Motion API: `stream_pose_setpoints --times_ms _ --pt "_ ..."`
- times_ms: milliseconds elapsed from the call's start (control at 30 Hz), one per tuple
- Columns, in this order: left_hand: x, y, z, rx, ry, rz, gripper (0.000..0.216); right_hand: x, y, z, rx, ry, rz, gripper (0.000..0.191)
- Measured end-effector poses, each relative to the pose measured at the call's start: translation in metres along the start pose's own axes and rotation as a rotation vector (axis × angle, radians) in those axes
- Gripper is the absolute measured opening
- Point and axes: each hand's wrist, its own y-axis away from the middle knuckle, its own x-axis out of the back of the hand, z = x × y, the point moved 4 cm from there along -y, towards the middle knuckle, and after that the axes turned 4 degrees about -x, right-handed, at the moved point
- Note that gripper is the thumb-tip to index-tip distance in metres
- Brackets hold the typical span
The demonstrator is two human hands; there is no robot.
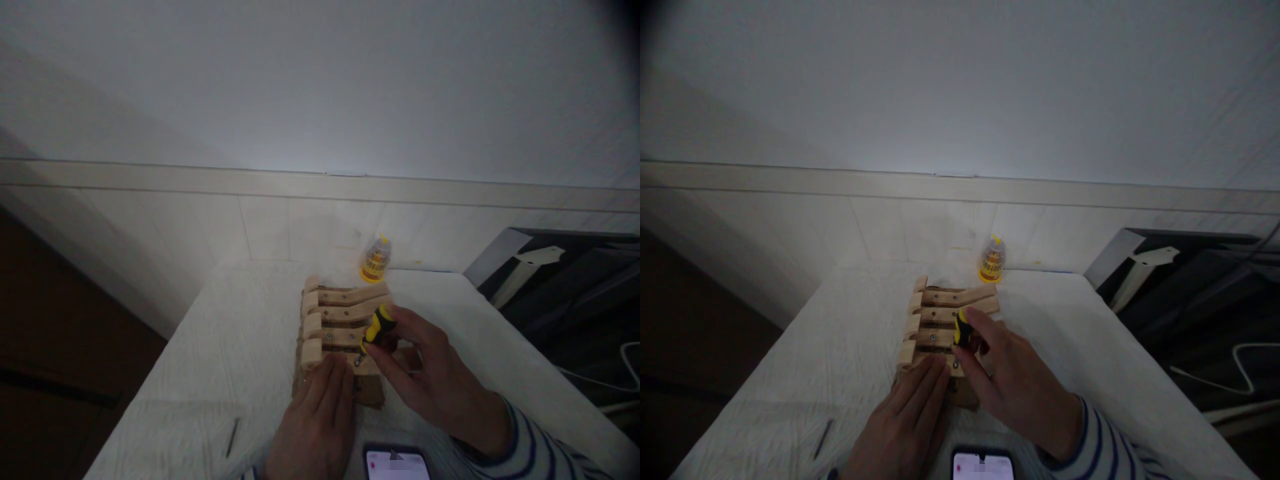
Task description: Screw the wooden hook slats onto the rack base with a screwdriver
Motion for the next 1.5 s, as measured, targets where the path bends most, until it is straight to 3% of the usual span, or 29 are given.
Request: stream_pose_setpoints --times_ms 433,633,1000,1500 --pt "-0.002 0.0 0.0 -0.003 0.029 -0.008 0.035 -0.002 0.001 -0.001 0.037 0.004 0.022 0.06" --pt "0.0 0.0 -0.001 -0.004 0.03 0.023 0.034 -0.002 0.001 0.001 -0.008 -0.037 -0.008 0.054" --pt "0.004 0.002 0.0 -0.067 -0.019 0.079 0.033 -0.001 0.0 -0.003 0.048 0.026 0.03 0.058" --pt "-0.004 0.008 -0.004 -0.083 -0.084 0.059 0.035 -0.004 0.004 0.003 -0.061 -0.072 -0.048 0.055"
